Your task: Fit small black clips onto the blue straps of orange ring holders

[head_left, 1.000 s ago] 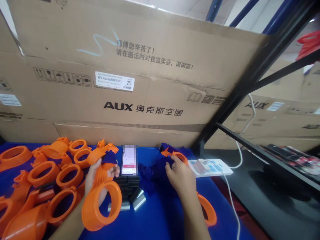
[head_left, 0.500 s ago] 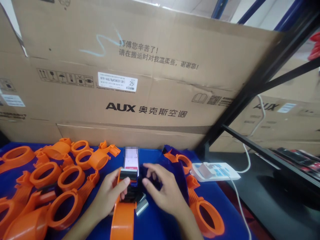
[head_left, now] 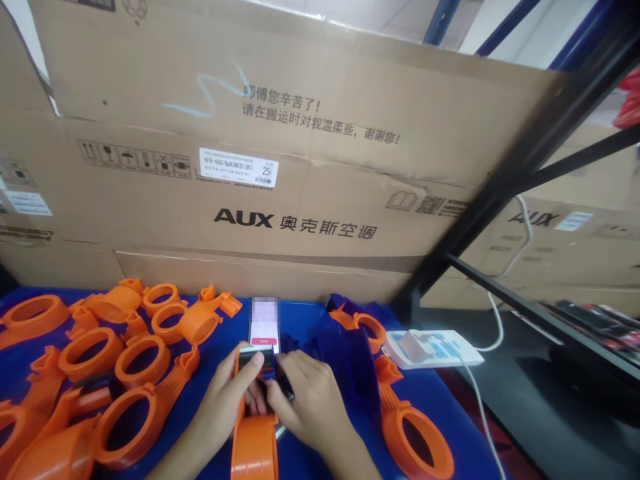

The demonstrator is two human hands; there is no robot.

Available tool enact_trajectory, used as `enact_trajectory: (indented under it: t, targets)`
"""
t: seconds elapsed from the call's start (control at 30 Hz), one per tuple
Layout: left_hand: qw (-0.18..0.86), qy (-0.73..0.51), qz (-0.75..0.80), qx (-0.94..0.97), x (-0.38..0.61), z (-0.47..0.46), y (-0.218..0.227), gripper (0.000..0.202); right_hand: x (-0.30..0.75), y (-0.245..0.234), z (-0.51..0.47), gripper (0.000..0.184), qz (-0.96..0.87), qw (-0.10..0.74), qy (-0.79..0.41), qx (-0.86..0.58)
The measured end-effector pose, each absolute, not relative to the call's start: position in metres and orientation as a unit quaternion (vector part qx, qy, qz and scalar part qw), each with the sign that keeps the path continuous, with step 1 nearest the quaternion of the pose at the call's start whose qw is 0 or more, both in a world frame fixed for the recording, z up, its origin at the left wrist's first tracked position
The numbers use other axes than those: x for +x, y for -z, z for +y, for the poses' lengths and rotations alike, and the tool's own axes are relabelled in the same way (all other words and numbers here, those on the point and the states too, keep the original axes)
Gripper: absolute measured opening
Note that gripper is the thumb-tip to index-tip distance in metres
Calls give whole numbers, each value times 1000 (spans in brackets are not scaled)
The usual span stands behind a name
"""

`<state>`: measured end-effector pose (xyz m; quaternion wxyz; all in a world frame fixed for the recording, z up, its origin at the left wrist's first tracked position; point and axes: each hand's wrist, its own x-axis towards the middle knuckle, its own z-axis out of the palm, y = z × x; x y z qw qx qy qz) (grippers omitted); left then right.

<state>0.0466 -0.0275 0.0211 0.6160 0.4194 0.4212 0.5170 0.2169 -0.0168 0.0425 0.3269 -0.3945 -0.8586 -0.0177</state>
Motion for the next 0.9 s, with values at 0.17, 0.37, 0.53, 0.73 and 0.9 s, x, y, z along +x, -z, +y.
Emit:
enact_trajectory:
  t: [0.17, 0.37, 0.53, 0.73, 0.9]
  targets:
    - [615, -542, 394, 416, 47, -25, -22, 31, 214, -33, -17, 22, -866, 312, 47, -387]
    - [615, -552, 391, 406, 46, -24, -20, 31, 212, -30, -17, 25, -868, 315, 72, -377]
    - [633, -547, 394, 382, 47, -23, -15, 30, 212, -35, -16, 23, -863, 323, 7, -387]
    - [668, -562, 398, 282, 46, -21, -24, 36, 217, -40, -9, 32, -862, 327, -79, -379]
    - [661, -559, 418, 276, 44, -24, -33, 51, 218, -34, -6, 51, -869, 315, -88, -370]
